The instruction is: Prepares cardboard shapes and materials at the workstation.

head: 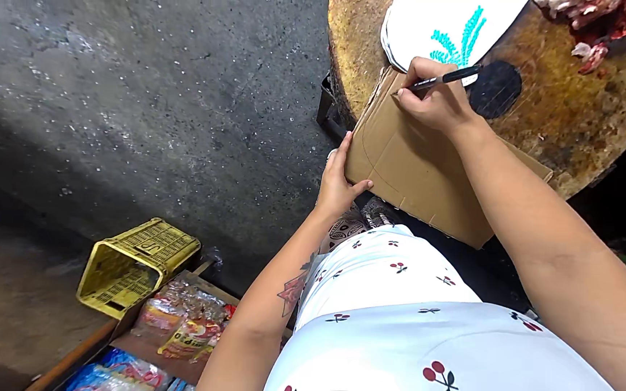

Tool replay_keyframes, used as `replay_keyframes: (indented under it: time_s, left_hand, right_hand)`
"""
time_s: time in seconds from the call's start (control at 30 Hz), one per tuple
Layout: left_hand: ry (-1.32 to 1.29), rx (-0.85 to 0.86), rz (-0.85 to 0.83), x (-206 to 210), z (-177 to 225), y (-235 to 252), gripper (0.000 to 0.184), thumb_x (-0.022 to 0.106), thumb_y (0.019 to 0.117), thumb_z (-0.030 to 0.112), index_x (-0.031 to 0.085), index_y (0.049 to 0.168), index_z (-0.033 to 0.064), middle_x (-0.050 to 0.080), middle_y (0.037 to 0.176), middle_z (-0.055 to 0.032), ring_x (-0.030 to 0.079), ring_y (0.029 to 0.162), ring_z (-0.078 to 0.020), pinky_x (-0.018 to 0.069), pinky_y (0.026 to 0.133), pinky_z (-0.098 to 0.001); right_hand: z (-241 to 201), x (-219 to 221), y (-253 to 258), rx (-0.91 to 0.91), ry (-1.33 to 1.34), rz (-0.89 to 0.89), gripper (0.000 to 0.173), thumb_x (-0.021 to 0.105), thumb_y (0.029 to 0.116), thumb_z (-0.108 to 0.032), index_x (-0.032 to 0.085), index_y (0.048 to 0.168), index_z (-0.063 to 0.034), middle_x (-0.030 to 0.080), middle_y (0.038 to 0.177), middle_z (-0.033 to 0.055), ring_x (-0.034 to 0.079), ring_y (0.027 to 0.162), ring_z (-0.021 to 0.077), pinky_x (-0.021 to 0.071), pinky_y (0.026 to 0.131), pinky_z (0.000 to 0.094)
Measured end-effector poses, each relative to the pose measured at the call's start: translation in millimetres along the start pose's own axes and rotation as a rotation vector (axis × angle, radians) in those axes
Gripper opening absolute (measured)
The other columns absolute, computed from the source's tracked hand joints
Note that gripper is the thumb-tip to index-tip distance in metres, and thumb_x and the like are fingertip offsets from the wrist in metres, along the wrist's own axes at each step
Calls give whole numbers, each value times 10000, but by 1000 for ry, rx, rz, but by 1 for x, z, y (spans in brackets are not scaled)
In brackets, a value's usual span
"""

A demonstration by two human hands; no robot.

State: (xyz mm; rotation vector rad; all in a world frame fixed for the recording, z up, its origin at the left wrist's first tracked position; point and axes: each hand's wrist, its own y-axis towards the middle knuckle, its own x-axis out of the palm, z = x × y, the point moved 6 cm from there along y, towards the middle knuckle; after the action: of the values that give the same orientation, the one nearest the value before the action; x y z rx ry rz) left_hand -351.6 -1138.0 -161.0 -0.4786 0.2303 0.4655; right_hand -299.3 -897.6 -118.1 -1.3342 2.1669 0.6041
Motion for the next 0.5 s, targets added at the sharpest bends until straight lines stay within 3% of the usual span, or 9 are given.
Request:
replay_keyframes:
  time_s: [0.17, 0.33, 0.5]
  left_hand:
    - [1, -13, -6, 0, -1, 0, 1121, 914, 739, 127, 249, 1638, 204, 477, 1481, -168, 559, 1285, -268, 539, 1006, -439]
    - [-1, -9, 5, 0, -2, 0, 1128, 921, 732, 130, 252, 1637, 207, 502, 1442, -177, 570, 1256, -279, 534, 1007, -445]
    - [7, 2, 12, 1, -3, 1, 1135, 926, 726, 140, 251, 1638, 194, 516, 1415, -185, 581, 1234, -279, 537, 1005, -436]
  right_hand:
    - [9, -14, -9, 28, -31, 63, 125, 591, 921, -144, 612, 861, -36, 571, 721, 41, 502, 618, 58, 402, 569, 230]
    - [17, -26, -21, 72, -67, 137, 115, 593, 909, -143, 623, 869, -40, 621, 769, 57, 557, 670, 65, 448, 613, 237]
    - [26, -37, -33, 124, -1, 226, 104, 602, 916, -142, 612, 868, -51, 589, 768, 21, 522, 655, 33, 434, 610, 213]
